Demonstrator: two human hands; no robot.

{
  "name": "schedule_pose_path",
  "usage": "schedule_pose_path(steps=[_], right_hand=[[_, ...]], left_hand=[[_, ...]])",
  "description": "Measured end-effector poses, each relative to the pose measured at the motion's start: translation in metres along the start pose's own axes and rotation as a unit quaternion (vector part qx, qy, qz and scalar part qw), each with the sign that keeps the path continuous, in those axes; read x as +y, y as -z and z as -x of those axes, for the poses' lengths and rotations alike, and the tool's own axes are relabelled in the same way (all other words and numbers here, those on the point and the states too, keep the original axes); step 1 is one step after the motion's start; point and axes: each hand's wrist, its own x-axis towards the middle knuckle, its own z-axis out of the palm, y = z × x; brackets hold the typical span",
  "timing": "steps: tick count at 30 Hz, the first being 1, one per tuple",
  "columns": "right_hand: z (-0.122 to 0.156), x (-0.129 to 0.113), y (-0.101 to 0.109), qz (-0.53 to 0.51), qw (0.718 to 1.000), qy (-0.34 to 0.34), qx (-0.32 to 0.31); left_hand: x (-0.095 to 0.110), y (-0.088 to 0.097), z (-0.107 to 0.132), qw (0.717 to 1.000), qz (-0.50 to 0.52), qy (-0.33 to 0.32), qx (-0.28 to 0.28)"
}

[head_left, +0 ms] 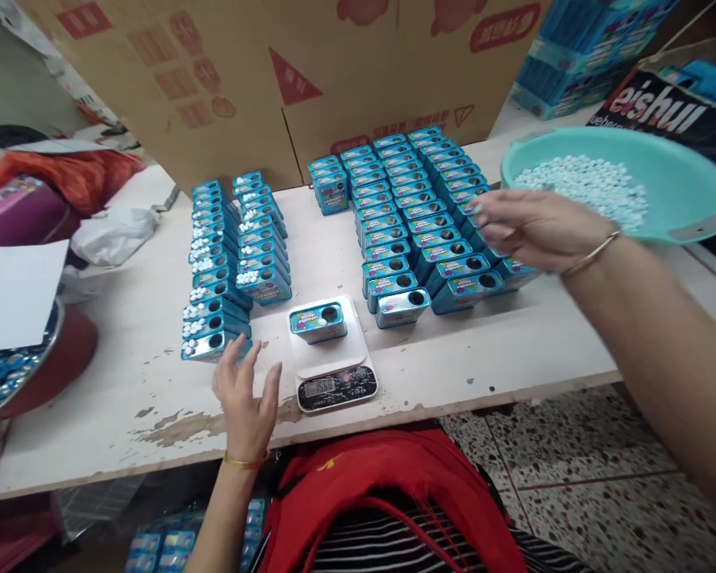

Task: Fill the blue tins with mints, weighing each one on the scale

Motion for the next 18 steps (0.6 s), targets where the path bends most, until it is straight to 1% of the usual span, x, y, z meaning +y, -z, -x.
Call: schedule_pose_path(steps=[1,2,3,5,6,9,12,15,18], right_hand=[[0.015,-0.009,-0.022,-0.064,0.993,-0.011,-0.093],[0.029,-0.017,-0.043,-0.095,0.981,-0.015,-0.169],[0.040,-0.023,-0.062,-0.095,0.969,-0.011,-0.228],[0.055,-0.030,-0.093,-0.065,0.952,0.024,-0.298],[0.059,-0.032,-0.105,-0.040,0.946,0.049,-0.317],[0.064,-0.034,-0.132,0.035,0.931,0.119,-0.344],[0.062,-0.033,-0.150,0.098,0.920,0.163,-0.342],[0.060,-0.032,-0.160,0.146,0.915,0.173,-0.334],[0.061,-0.033,-0.158,0.133,0.928,0.157,-0.312]], left_hand=[[-0.009,-0.002,0.011,1.000,-0.011,0.015,-0.005],[-0.018,-0.005,0.023,0.999,-0.020,0.027,-0.012],[-0.026,-0.009,0.034,0.999,-0.027,0.040,-0.020],[-0.038,-0.017,0.055,0.997,-0.036,0.065,-0.033],[-0.043,-0.021,0.063,0.996,-0.039,0.075,-0.038],[-0.048,-0.030,0.078,0.994,-0.055,0.087,-0.043],[-0.047,-0.033,0.081,0.993,-0.073,0.079,-0.040],[-0.047,-0.034,0.079,0.994,-0.068,0.075,-0.035],[-0.049,-0.036,0.080,0.995,-0.065,0.068,-0.026]])
